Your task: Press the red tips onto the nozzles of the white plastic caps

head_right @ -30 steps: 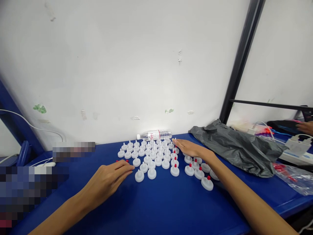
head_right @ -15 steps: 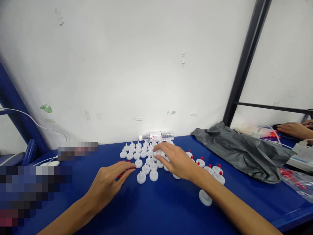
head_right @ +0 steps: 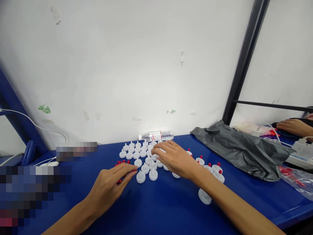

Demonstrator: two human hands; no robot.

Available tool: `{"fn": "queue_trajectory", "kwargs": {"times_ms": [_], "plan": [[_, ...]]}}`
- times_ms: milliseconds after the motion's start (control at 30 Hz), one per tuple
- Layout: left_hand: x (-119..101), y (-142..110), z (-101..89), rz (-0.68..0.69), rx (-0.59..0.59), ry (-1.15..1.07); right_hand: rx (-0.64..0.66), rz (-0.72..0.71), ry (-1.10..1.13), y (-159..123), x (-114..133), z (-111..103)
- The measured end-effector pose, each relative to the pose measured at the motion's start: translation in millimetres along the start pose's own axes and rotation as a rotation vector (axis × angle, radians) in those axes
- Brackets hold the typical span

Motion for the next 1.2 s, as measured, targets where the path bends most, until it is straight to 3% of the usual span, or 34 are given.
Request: {"fn": "queue_trajectory", "kwargs": {"times_ms": [133, 233, 367, 533, 767, 1200], "plan": [[-0.3, 1.6, -2.2, -0.014, 0.0, 0.001, -0.162, 0.105, 0.11, -3.4, 0.3, -26.3], [0.1, 3.3, -6.0, -0.028, -0.026, 0.002, -0.192, 0.098, 0.303, -8.4, 23.2, -26.5], [0.9, 3.1, -9.9, -0.033, -0.063, 0.009, -0.168, 0.064, 0.481, -12.5, 44.8, -9.3], [-3.2, 1.9, -5.9, 0.016, -0.022, -0.006, -0.158, 0.16, 0.551, -14.9, 34.5, 6.0], [-8.2, 3.0, -6.3, 0.077, -0.02, -0.036, -0.127, 0.145, 0.548, -17.2, 32.1, 11.5], [-11.4, 3.7, -2.6, 0.103, 0.024, -0.085, 0.045, 0.282, 0.676, -15.6, 29.5, 24.5]]}}
Point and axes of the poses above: each hand's wrist, its own y-axis towards the middle knuckle, its own z-axis out of the palm, x = y × z, the point moved 9 cm from there along y, towards the middle knuckle, and after that the axes turned 9 degrees about z, right-handed, at the moved point
